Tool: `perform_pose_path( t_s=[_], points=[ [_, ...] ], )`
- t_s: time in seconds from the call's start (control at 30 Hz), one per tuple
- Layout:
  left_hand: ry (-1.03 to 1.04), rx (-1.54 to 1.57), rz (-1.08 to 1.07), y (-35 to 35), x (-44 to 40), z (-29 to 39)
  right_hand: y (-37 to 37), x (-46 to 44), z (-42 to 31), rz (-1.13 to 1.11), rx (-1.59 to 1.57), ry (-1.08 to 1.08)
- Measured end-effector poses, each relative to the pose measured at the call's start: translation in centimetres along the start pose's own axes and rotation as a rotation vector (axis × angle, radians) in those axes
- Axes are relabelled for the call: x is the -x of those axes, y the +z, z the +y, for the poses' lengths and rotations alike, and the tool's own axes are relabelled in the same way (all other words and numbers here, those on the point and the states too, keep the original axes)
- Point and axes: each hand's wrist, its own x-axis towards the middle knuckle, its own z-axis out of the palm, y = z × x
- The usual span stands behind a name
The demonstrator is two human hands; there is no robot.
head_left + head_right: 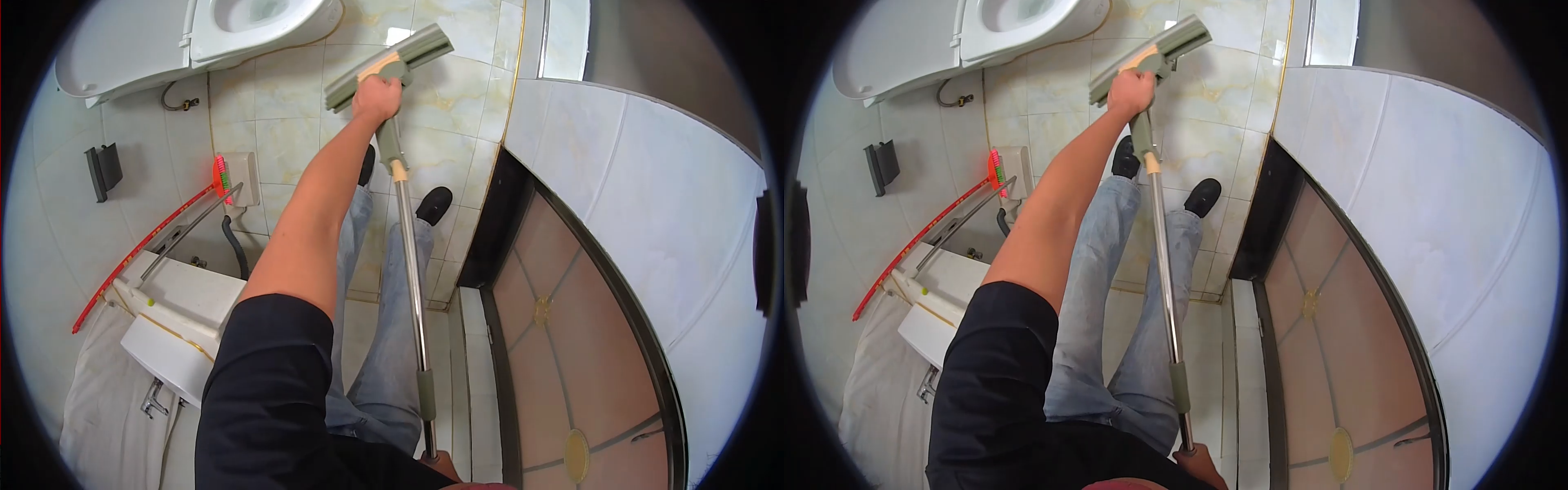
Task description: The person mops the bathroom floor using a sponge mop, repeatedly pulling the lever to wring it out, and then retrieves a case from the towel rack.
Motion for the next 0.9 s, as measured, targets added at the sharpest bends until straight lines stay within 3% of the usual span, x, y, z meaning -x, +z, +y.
perform_pose_path(
  t_s=[0.13,0.2,0.27,0.3,0.33,0.4,0.43,0.47,0.5,0.6,0.67,0.83,0.9],
  points=[
    [-0.048,-0.018,-0.01,2.0,0.3,-2.1,-0.6,1.6,-0.1,-0.11,-0.075,0.069],
    [0.276,-0.123,0.245,3.0,2.3,-3.6,-0.9,1.3,0.8,-0.1,-0.078,0.052],
    [0.188,0.001,0.271,4.9,7.2,-5.1,-1.0,1.1,2.1,-0.083,-0.079,0.025],
    [0.051,0.093,0.166,5.9,10.5,-6.0,-1.2,1.2,2.7,-0.076,-0.078,0.014],
    [-0.163,0.18,-0.076,9.5,12.0,-10.3,-1.4,1.7,3.2,-0.07,-0.079,0.008],
    [-0.804,0.964,-0.622,8.0,23.0,-7.8,-2.2,3.3,0.3,-0.088,-0.026,0.042],
    [-0.938,1.221,-1.037,11.2,25.7,-12.1,-2.6,4.0,-0.7,-0.103,0.029,0.079],
    [-1.104,1.262,-0.955,9.9,30.7,-9.2,-3.2,3.9,-0.4,-0.102,0.026,0.079],
    [-1.003,1.197,-0.877,10.5,34.3,-8.7,-4.0,3.0,0.3,-0.168,-0.066,0.065],
    [-1.071,1.208,-0.757,14.8,38.5,-10.1,-3.4,0.4,3.2,-0.299,-0.232,0.021],
    [-0.864,0.849,-0.534,16.4,38.5,-9.9,-1.5,-1.0,3.9,-0.068,-0.47,0.041],
    [-0.748,0.522,-0.383,17.9,38.6,-10.7,2.1,1.8,7.3,0.187,-0.142,0.019],
    [-0.722,0.467,-0.357,19.8,38.3,-12.6,3.1,0.6,10.4,0.274,-0.116,0.18]
  ],
)
